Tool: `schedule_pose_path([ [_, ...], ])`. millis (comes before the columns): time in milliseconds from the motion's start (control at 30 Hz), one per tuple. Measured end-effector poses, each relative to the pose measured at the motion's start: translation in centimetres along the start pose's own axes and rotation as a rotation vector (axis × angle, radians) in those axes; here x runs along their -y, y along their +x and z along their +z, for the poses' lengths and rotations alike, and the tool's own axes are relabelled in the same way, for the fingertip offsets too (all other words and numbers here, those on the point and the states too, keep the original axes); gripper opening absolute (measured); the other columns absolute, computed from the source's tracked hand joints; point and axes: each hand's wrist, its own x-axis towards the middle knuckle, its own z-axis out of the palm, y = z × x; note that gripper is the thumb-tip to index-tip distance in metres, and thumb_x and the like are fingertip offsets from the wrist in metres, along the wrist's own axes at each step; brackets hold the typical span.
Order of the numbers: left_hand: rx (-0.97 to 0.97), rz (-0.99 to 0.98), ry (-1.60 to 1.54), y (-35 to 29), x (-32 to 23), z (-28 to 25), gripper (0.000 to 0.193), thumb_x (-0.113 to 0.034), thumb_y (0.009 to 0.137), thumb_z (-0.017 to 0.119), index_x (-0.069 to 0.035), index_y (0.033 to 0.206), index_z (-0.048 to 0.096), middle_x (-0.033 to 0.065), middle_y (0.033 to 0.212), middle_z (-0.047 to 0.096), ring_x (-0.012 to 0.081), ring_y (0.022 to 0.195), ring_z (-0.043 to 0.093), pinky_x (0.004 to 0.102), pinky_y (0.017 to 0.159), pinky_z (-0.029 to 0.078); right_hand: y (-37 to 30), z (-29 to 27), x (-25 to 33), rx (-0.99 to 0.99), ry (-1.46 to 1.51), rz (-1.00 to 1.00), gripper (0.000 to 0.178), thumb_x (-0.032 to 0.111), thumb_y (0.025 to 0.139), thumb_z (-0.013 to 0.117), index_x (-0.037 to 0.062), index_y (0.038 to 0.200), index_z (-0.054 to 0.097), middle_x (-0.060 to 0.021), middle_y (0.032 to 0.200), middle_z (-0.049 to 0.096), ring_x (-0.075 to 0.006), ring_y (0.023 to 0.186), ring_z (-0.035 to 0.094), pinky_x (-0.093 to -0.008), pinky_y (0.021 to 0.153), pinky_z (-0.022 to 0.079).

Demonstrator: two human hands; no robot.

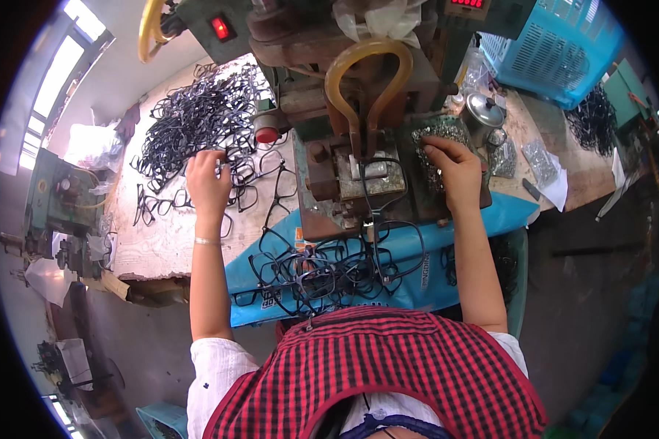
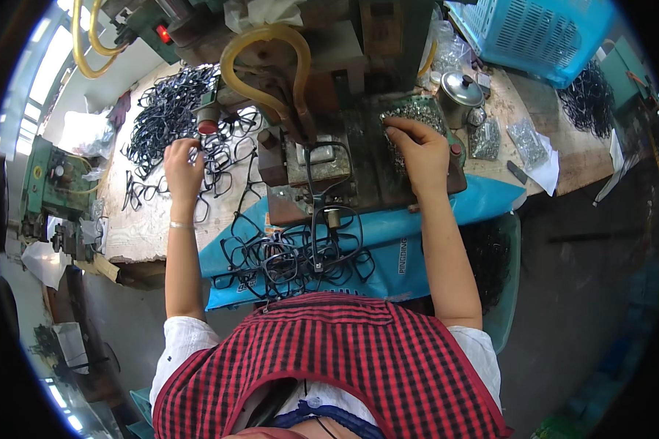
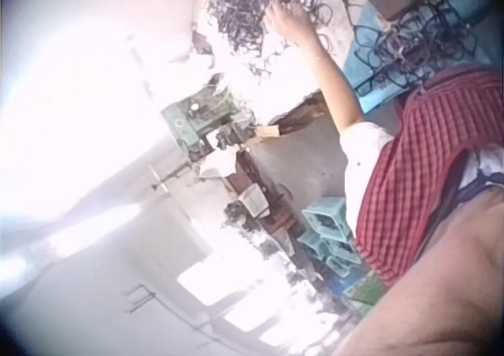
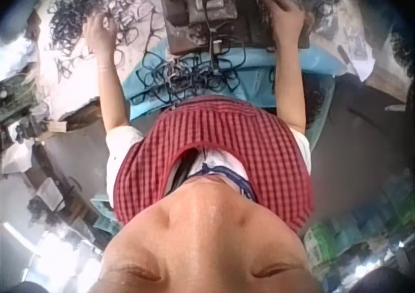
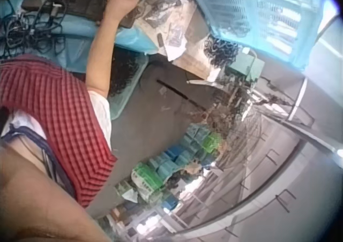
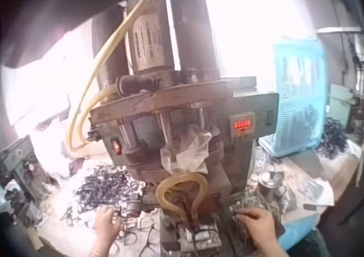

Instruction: The person repeatedly picks up black eyeglass frames and small metal parts from a workbench, places them into a press machine, and operates the machine to attach the parts. Finished frames are placed on the bench. The process is repeated continuously.

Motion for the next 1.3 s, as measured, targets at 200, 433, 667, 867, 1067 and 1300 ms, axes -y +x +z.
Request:
schedule_pose_path([
  [200,-0.072,-0.589,-1.353,-1.3,-6.7,-5.2,0.021,-0.011,0.104,0.053,-0.002,0.12,0.063,0.0046,0.091,0.066,0.0094,0.075,0.058,0.0214,0.06,0.044,-1.4,0.9,4.3,0.135,-0.006,-0.134,0.018,-0.002,0.088,0.074,-0.0019,0.107,0.074,-0.0056,0.105,0.075,-0.0118,0.098,0.068,-0.026,0.088,0.053],
  [433,-0.303,-0.068,-1.195,4.0,-19.2,-13.0,0.02,-0.002,0.103,0.055,0.004,0.122,0.057,0.0107,0.101,0.068,0.0132,0.084,0.066,0.027,0.075,0.055,-3.6,7.4,8.5,0.286,0.356,-0.072,0.046,-0.005,0.084,0.075,-0.0021,0.127,0.058,-0.0049,0.098,0.069,-0.0118,0.091,0.065,-0.0248,0.08,0.052],
  [667,-0.253,-0.059,-1.181,5.7,-18.9,-11.5,0.025,-0.003,0.104,0.058,0.004,0.128,0.055,0.0107,0.11,0.069,0.0125,0.09,0.067,0.0264,0.081,0.056,-4.2,8.5,9.1,0.237,0.463,-0.027,0.051,-0.007,0.084,0.07,-0.0041,0.131,0.05,-0.0078,0.098,0.07,-0.0106,0.087,0.065,-0.0245,0.078,0.05],
  [867,-0.022,-0.142,-1.454,4.3,-19.9,-13.5,0.023,-0.012,0.107,0.052,0.002,0.126,0.054,0.012,0.103,0.07,0.0134,0.074,0.066,0.0248,0.064,0.054,-5.7,7.0,10.1,0.252,0.342,-0.048,0.056,-0.004,0.086,0.068,-0.0023,0.139,0.049,-0.0103,0.113,0.071,-0.0144,0.107,0.065,-0.0302,0.095,0.05],
  [1067,1.183,-0.769,-1.768,1.4,-22.7,-13.5,0.029,-0.025,0.111,0.039,0.0,0.12,0.051,0.0144,0.071,0.067,0.0172,0.045,0.057,0.023,0.04,0.042,-3.1,-1.5,2.4,-0.203,-1.147,-0.433,0.021,0.012,0.08,0.077,0.0082,0.101,0.075,-0.0171,0.121,0.069,-0.0377,0.132,0.054,-0.0498,0.106,0.045],
  [1300,1.068,-1.007,-1.774,0.9,-24.6,-11.5,0.03,-0.024,0.11,0.041,0.0,0.12,0.054,0.0146,0.072,0.067,0.0196,0.045,0.06,0.0245,0.036,0.043,-1.1,-3.7,-0.8,-0.186,-0.77,-0.42,0.014,0.014,0.078,0.081,0.0062,0.086,0.074,-0.0169,0.117,0.069,-0.0367,0.123,0.059,-0.0486,0.099,0.048],
])
